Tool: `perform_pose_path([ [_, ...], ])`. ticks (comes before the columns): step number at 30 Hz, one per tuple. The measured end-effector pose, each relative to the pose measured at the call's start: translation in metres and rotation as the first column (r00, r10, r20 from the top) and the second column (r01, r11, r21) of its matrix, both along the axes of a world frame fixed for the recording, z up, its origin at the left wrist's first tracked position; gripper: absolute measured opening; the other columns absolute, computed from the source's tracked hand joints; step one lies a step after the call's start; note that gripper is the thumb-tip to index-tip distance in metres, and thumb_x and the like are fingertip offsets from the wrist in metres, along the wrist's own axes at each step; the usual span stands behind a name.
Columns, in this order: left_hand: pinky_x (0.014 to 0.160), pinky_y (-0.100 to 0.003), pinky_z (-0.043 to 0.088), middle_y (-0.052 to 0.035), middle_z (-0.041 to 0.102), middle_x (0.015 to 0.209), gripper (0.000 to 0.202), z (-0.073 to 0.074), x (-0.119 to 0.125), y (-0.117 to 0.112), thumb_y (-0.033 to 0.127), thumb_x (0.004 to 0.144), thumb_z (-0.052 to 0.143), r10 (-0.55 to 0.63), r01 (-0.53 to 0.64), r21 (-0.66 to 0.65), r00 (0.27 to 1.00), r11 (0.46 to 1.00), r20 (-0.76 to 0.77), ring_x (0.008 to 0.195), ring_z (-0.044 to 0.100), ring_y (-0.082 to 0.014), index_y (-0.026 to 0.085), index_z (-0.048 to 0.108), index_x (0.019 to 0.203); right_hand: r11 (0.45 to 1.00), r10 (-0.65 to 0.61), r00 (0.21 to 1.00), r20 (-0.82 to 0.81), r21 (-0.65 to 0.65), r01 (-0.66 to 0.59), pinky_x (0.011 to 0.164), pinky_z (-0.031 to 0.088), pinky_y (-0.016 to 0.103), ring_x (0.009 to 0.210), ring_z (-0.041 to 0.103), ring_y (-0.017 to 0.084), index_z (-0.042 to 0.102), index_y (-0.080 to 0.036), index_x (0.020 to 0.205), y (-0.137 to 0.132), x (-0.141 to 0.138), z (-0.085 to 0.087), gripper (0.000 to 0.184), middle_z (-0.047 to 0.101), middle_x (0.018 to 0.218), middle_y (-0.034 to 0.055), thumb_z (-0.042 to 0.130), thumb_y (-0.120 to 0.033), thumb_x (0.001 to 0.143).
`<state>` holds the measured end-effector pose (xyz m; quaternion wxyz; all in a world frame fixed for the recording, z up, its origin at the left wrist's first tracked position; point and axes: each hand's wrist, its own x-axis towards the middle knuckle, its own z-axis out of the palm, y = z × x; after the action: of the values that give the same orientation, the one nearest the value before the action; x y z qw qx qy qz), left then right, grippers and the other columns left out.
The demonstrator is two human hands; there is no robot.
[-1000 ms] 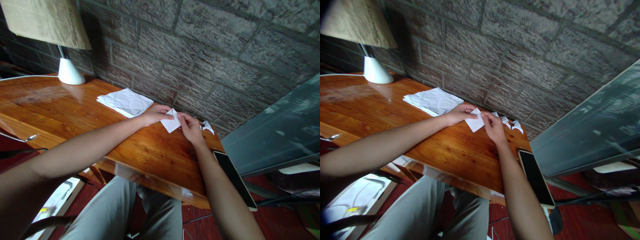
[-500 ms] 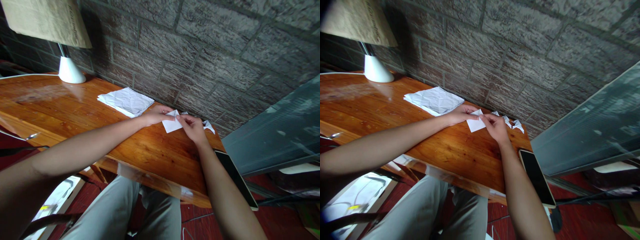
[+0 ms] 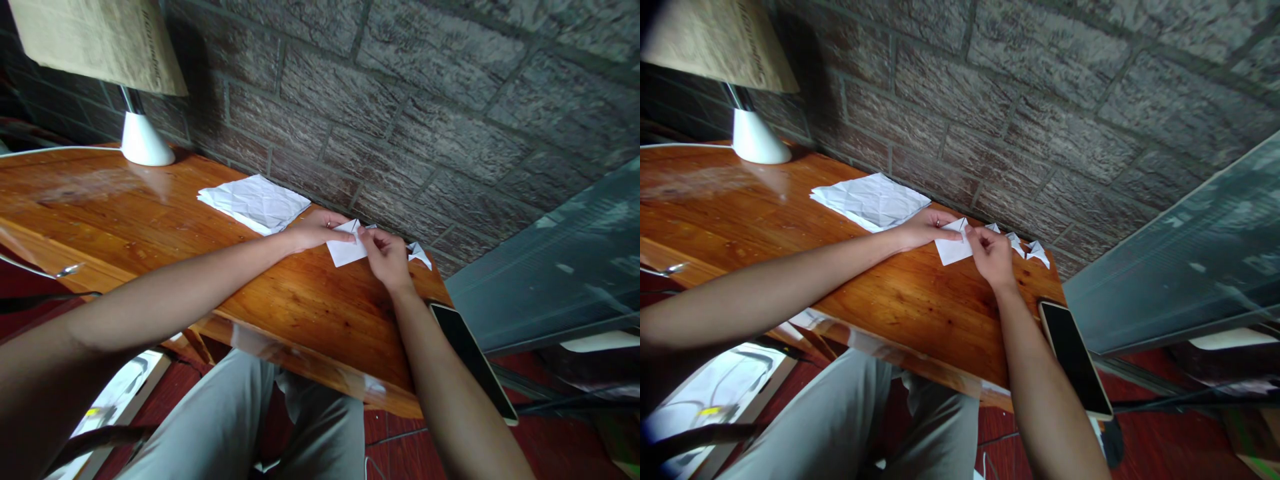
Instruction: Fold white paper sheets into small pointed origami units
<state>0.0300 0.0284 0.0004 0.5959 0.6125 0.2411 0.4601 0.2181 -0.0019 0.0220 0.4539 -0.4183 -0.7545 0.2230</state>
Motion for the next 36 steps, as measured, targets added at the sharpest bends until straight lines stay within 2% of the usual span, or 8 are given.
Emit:
perform_pose_path([
  [6,0.083,-0.033,0.051,-0.0071,0.077,0.095,0.040,-0.003,0.000,0.005,0.033,0.065,0.087,-0.011,0.014,-0.046,0.998,0.999,0.056,0.083,0.069,-0.0181,0.014,0.078,0.100,0.999,-0.021,0.999,-0.042,0.044,0.022,0.062,0.038,0.026,0.064,0.045,0.013,0.063,-0.017,0.068,0.007,0.001,-0.002,0.049,0.055,0.065,-0.0003,0.058,-0.062,0.088],
  [12,0.077,-0.031,0.049,-0.0073,0.077,0.090,0.037,-0.004,0.001,0.004,0.034,0.065,0.087,0.094,-0.094,0.014,0.996,0.995,-0.003,0.078,0.067,-0.0181,0.013,0.079,0.094,0.998,-0.006,0.999,-0.052,-0.064,0.003,0.061,0.037,0.026,0.063,0.044,0.013,0.059,-0.017,0.066,0.011,0.003,-0.006,0.054,0.054,0.064,-0.0005,0.057,-0.067,0.085],
  [16,0.074,-0.030,0.048,-0.0068,0.077,0.088,0.038,-0.005,0.002,0.005,0.035,0.065,0.086,0.129,-0.129,0.059,0.992,0.990,0.006,0.077,0.067,-0.0182,0.013,0.079,0.095,0.999,-0.006,0.997,-0.071,-0.052,0.002,0.060,0.035,0.026,0.062,0.041,0.012,0.058,-0.018,0.067,0.011,0.002,-0.006,0.053,0.051,0.064,-0.0016,0.058,-0.069,0.084],
  [23,0.072,-0.028,0.047,-0.0056,0.076,0.087,0.037,-0.006,0.001,0.009,0.034,0.064,0.086,0.227,-0.222,0.133,0.974,0.966,-0.027,0.076,0.066,-0.0176,0.013,0.078,0.093,0.982,-0.090,0.989,-0.114,-0.176,0.069,0.056,0.032,0.026,0.058,0.039,0.012,0.053,-0.019,0.059,0.015,0.003,-0.012,0.058,0.048,0.058,-0.0022,0.052,-0.070,0.086],
  [25,0.071,-0.027,0.047,-0.0051,0.076,0.085,0.036,-0.004,0.000,0.008,0.033,0.064,0.085,0.242,-0.237,0.140,0.970,0.961,-0.023,0.075,0.066,-0.0172,0.013,0.078,0.092,0.980,-0.074,0.986,-0.149,-0.193,0.044,0.057,0.033,0.026,0.059,0.041,0.012,0.055,-0.019,0.058,0.014,0.002,-0.011,0.056,0.050,0.058,-0.0018,0.056,-0.068,0.084],
  [29,0.069,-0.027,0.047,-0.0038,0.076,0.081,0.035,0.000,-0.001,0.007,0.035,0.063,0.086,0.242,-0.237,0.148,0.970,0.960,-0.011,0.072,0.065,-0.0162,0.013,0.077,0.090,0.975,0.013,0.974,-0.226,-0.212,-0.062,0.062,0.038,0.026,0.063,0.047,0.012,0.065,-0.018,0.069,0.011,0.000,-0.009,0.043,0.059,0.066,-0.0011,0.070,-0.061,0.078],
  [32,0.071,-0.027,0.048,-0.0040,0.076,0.082,0.038,0.000,0.000,0.005,0.036,0.062,0.087,0.224,-0.224,0.107,0.974,0.969,0.019,0.073,0.066,-0.0162,0.013,0.077,0.090,0.976,0.014,0.969,-0.248,-0.209,-0.068,0.064,0.041,0.026,0.064,0.049,0.013,0.067,-0.019,0.072,0.012,-0.001,-0.010,0.042,0.062,0.068,-0.0010,0.071,-0.060,0.076],
  [36,0.077,-0.032,0.052,-0.0057,0.077,0.085,0.046,0.001,0.002,0.003,0.038,0.057,0.091,0.213,-0.210,-0.043,0.972,0.977,0.099,0.076,0.069,-0.0181,0.013,0.077,0.094,0.974,-0.031,0.959,-0.283,-0.223,-0.034,0.061,0.043,0.026,0.064,0.051,0.013,0.068,-0.019,0.073,0.016,0.001,-0.013,0.046,0.064,0.070,0.0003,0.069,-0.065,0.075],
])
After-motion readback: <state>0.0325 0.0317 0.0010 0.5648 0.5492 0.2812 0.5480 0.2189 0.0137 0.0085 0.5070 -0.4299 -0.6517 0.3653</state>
